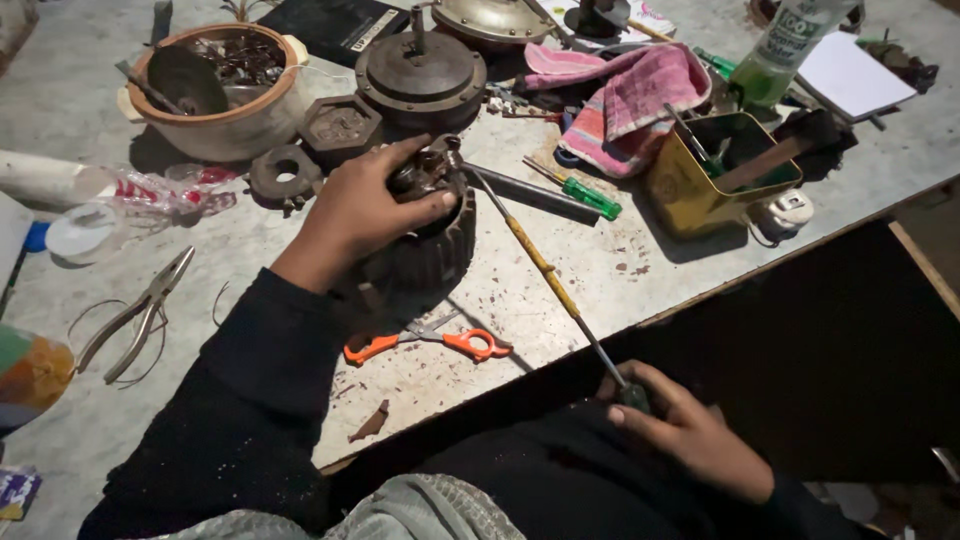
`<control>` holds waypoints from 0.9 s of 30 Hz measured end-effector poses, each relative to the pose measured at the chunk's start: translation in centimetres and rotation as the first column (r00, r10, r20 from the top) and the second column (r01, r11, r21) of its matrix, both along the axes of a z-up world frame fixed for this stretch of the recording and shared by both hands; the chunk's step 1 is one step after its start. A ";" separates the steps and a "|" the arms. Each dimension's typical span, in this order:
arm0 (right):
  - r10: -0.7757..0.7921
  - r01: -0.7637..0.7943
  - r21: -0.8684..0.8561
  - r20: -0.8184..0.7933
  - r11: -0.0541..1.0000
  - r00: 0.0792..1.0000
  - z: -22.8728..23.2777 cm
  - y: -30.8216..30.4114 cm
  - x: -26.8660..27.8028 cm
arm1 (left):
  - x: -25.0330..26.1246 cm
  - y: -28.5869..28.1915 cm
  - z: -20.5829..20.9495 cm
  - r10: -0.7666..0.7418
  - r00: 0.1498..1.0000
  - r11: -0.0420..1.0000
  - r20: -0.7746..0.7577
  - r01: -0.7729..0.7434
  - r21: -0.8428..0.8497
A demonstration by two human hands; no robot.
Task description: The person disassembles a cylindrical electrical component, likely a motor or alternator, using a screwdriver and pliers. They remove the outer casing, separate internal parts, and use tools to adjust and cut wires within the assembly.
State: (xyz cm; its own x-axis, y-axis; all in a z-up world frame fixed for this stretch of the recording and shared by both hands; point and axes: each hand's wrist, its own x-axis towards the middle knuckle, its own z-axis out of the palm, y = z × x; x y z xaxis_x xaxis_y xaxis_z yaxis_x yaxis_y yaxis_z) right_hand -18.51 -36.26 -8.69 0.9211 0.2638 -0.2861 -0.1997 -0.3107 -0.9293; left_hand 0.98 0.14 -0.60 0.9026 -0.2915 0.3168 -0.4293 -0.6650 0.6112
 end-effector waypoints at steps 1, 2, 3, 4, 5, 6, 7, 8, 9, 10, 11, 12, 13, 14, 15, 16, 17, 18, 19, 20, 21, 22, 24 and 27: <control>0.066 -0.056 -0.066 0.156 0.996 0.985 -0.6 -0.7 0.1 | 0.0 0.0 0.1 0.000 1.000 1.000 -0.019 0.000 0.002; 0.023 -0.001 -0.162 0.131 0.987 0.991 -1.1 -1.2 0.1 | 0.1 0.0 0.1 0.001 0.999 1.000 -0.038 -0.001 0.004; -0.022 0.049 -0.256 0.108 0.966 0.994 -1.6 -1.6 0.1 | 0.2 0.2 0.0 0.003 0.998 1.000 -0.058 -0.003 0.007; -0.068 0.095 -0.348 0.089 0.933 0.994 -2.1 -1.9 0.1 | 0.3 0.3 -0.2 -0.012 0.997 1.000 -0.070 0.012 0.001; -0.042 0.085 -0.370 0.123 0.925 0.992 -2.5 -2.2 0.2 | 0.4 0.4 -0.4 -0.024 0.996 1.000 -0.081 0.023 -0.005; -0.016 0.077 -0.392 0.157 0.917 0.987 -2.8 -2.5 0.2 | 0.5 0.6 -0.6 -0.035 0.995 0.999 -0.092 0.034 -0.012; 0.012 0.070 -0.416 0.193 0.907 0.981 -3.0 -2.8 0.3 | 0.7 0.8 -0.8 -0.081 0.994 0.996 -0.078 0.079 -0.028; 0.050 0.047 -0.376 0.243 0.925 0.969 -3.2 -2.9 0.4 | 0.9 1.0 -1.0 -0.127 0.990 0.991 -0.064 0.124 -0.043; 0.082 0.024 -0.337 0.297 0.941 0.951 -3.5 -2.9 0.7 | 1.2 1.1 -1.1 -0.174 0.984 0.984 -0.047 0.171 -0.058; 0.112 -0.002 -0.298 0.351 0.954 0.929 -3.6 -2.9 0.9 | 1.3 1.3 -1.2 -0.189 0.981 0.981 -0.044 0.186 -0.061; 0.116 -0.009 -0.288 0.358 0.958 0.927 -3.7 -3.0 1.1 | 1.3 1.4 -1.3 -0.204 0.978 0.977 -0.044 0.201 -0.064; 0.120 -0.015 -0.277 0.364 0.961 0.924 -3.7 -3.0 1.2 | 1.2 1.5 -1.4 -0.220 0.975 0.974 -0.043 0.217 -0.067; 0.124 -0.022 -0.268 0.369 0.963 0.921 -3.7 -3.0 1.4 | 1.2 1.4 -1.4 -0.211 0.975 0.975 -0.062 0.206 -0.088; 0.116 -0.027 -0.247 0.350 0.969 0.929 -3.6 -3.0 1.5 | 1.2 1.3 -1.5 -0.203 0.976 0.975 -0.081 0.194 -0.110; 0.108 -0.032 -0.227 0.331 0.973 0.937 -3.5 -3.0 1.7 | 1.1 1.2 -1.5 -0.195 0.976 0.975 -0.100 0.182 -0.132; 0.101 -0.036 -0.207 0.312 0.978 0.945 -3.5 -2.9 1.8 | 0.9 1.1 -1.5 -0.168 0.982 0.981 -0.088 0.157 -0.113; 0.106 -0.037 -0.200 0.346 0.979 0.932 -3.4 -2.9 2.0 | 0.7 1.0 -1.6 -0.139 0.987 0.987 -0.076 0.132 -0.097; 0.110 -0.037 -0.193 0.380 0.980 0.918 -3.4 -2.8 2.1 | 0.7 1.0 -1.5 -0.111 0.992 0.991 -0.064 0.106 -0.081; 0.114 -0.038 -0.188 0.412 0.981 0.904 -3.4 -2.7 2.2 | 0.7 0.9 -1.5 -0.112 0.992 0.991 -0.049 0.108 -0.081; 0.121 -0.050 -0.179 0.411 0.982 0.904 -3.4 -2.6 2.3 | 0.6 0.8 -1.5 -0.113 0.993 0.991 -0.034 0.110 -0.081; 0.129 -0.062 -0.172 0.409 0.983 0.904 -3.4 -2.5 2.3 | 0.6 0.7 -1.5 -0.115 0.993 0.990 -0.018 0.113 -0.081; 0.136 -0.074 -0.164 0.407 0.984 0.903 -3.4 -2.4 2.4 | 0.5 0.7 -1.5 -0.117 0.993 0.990 -0.015 0.116 -0.087; 0.163 -0.089 -0.186 0.434 0.979 0.886 -3.5 -2.2 2.5 | 0.6 0.7 -1.5 -0.121 0.993 0.988 -0.009 0.119 -0.099; 0.166 -0.099 -0.199 0.358 0.975 0.919 -3.4 -2.1 2.6 | 0.6 0.7 -1.8 -0.117 0.993 0.989 -0.010 0.116 -0.091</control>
State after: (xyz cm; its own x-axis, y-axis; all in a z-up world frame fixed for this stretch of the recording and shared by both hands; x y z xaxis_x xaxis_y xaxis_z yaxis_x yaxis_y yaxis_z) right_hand -15.92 -38.33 -12.11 0.9296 0.3682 0.0158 0.2020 -0.4731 -0.8575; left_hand 1.60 0.89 -2.37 0.8690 -0.3656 0.3334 -0.4909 -0.5528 0.6733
